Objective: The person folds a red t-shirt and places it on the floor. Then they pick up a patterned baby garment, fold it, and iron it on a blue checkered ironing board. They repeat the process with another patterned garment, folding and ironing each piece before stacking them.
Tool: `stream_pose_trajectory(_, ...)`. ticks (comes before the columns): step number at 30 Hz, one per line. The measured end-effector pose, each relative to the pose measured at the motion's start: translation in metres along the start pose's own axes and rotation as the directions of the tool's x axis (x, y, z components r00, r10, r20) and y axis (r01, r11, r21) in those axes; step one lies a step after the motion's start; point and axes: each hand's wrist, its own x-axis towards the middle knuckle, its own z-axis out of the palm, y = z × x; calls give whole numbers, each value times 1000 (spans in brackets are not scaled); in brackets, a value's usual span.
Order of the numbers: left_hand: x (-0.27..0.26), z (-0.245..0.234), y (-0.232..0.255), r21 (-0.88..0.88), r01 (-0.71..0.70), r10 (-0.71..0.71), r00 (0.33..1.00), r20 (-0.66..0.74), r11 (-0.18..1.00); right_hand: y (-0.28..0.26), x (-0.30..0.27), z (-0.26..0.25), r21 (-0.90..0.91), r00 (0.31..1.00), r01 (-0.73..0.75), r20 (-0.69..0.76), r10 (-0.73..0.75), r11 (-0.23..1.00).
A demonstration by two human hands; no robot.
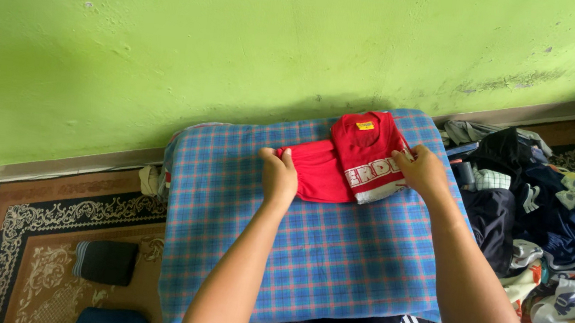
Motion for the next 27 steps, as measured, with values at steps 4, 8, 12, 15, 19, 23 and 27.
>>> stream_pose_trajectory(4,3,-45,-12,94,4,-6,1000,25,996,-17,-45,5,13,999,54,-9,-54,998)
stream_pose_trajectory(8,-2,-93,-21,263,-9,-10,997,73,965,-36,-96,16,-123,987,164,22,-162,979)
stream_pose_trajectory(12,-15,-100,-17,455,-305,346,938,-7,837,-46,-108,17,-138,884,381,-237,-404,914)
stream_pose_trajectory(15,-22,-69,-11,344,-442,442,893,82,828,-49,-95,22,-99,914,330,-213,-344,939)
stream_pose_trajectory(19,-30,-3,-6,139,-123,71,941,330,983,-50,-79,31,-18,960,232,-156,-231,973)
stream_pose_trajectory(23,-27,35,-9,73,59,-79,945,318,996,-49,-74,39,-5,954,235,-190,-232,972)
stream_pose_trajectory(27,-24,37,0,-135,402,-317,853,415,905,-48,-72,40,-4,947,249,-209,-244,968)
